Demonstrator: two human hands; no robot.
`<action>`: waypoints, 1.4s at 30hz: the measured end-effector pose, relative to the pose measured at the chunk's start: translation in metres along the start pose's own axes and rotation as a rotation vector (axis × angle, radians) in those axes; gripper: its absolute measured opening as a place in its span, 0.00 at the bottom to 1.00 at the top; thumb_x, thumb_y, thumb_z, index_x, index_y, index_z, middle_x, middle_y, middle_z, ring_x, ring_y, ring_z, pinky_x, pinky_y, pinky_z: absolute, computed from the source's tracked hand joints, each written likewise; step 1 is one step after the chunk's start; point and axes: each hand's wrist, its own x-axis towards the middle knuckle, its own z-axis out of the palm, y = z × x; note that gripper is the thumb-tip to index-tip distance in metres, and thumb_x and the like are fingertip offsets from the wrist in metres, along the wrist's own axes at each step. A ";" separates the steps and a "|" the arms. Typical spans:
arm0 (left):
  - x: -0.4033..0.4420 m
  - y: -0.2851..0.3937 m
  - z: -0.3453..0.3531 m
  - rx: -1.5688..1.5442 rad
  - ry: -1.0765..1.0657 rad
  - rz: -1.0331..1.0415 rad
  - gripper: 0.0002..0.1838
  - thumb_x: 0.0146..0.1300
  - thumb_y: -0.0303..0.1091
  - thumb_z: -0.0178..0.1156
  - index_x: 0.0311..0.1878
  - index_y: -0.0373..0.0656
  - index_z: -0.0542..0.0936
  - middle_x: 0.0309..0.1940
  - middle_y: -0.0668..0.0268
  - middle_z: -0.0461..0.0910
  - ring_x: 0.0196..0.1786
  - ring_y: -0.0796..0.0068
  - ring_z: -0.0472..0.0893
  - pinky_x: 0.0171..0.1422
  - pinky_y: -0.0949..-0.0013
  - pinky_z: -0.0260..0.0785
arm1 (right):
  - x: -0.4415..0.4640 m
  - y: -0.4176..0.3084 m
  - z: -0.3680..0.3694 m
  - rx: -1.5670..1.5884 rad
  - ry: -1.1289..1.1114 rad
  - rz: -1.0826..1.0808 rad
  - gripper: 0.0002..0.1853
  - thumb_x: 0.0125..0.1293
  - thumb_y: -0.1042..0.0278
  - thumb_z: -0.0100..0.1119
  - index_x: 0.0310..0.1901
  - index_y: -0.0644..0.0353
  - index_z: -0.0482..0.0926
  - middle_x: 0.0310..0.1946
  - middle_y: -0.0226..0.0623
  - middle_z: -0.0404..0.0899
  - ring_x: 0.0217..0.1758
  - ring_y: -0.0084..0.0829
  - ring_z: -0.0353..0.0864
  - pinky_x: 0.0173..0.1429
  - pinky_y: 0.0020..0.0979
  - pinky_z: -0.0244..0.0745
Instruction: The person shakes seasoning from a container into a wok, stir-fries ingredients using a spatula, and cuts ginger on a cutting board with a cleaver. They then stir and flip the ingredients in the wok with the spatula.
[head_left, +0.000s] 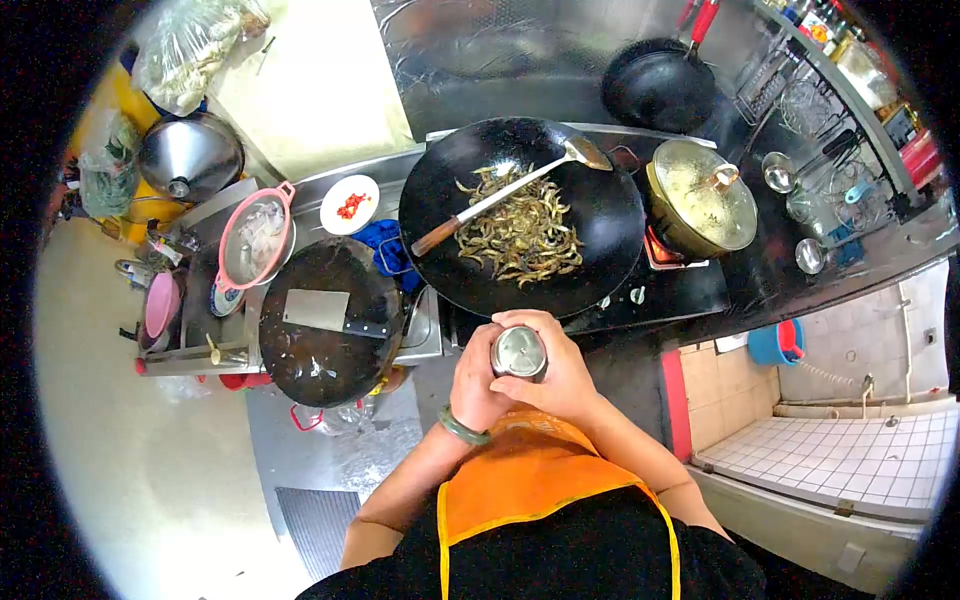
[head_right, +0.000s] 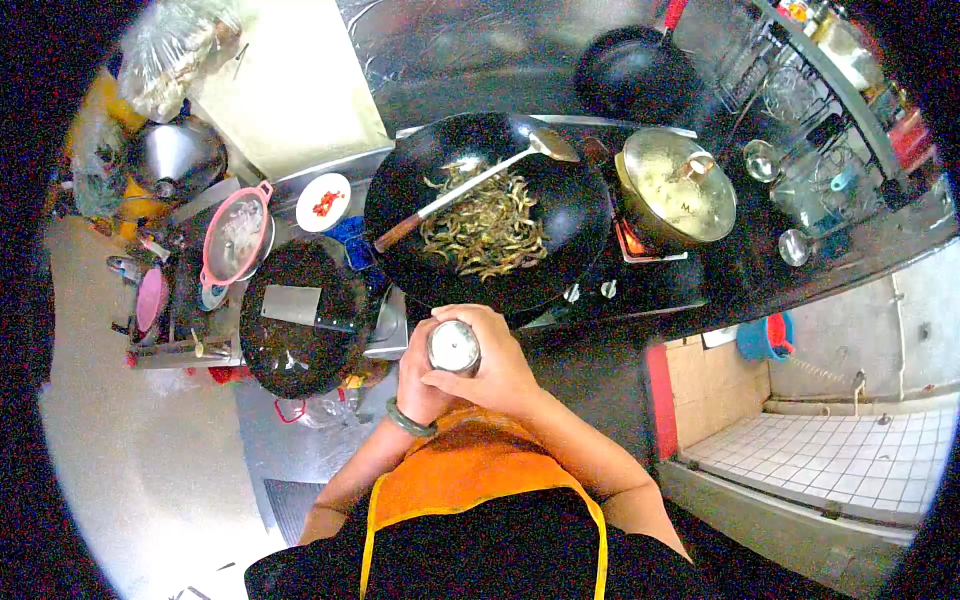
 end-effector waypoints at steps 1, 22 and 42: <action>-0.002 0.002 -0.003 -0.008 -0.011 -0.035 0.31 0.48 0.34 0.72 0.56 0.38 0.71 0.46 0.52 0.78 0.49 0.48 0.80 0.52 0.58 0.74 | -0.001 -0.002 0.005 0.051 -0.002 0.024 0.33 0.48 0.60 0.76 0.55 0.59 0.72 0.56 0.45 0.76 0.61 0.41 0.75 0.65 0.37 0.68; -0.026 -0.010 -0.040 -0.699 -0.793 0.064 0.38 0.35 0.27 0.73 0.57 0.43 0.75 0.52 0.64 0.78 0.56 0.66 0.76 0.64 0.64 0.67 | -0.023 -0.034 0.004 0.298 -0.348 -0.103 0.24 0.42 0.61 0.73 0.45 0.53 0.80 0.56 0.37 0.80 0.64 0.43 0.72 0.68 0.43 0.63; -0.050 0.007 -0.034 -0.311 -0.382 0.032 0.40 0.40 0.36 0.78 0.60 0.43 0.72 0.53 0.56 0.79 0.58 0.55 0.79 0.62 0.60 0.70 | -0.031 -0.031 0.011 0.044 -0.144 -0.154 0.28 0.48 0.54 0.75 0.50 0.54 0.76 0.60 0.37 0.77 0.63 0.44 0.71 0.67 0.44 0.62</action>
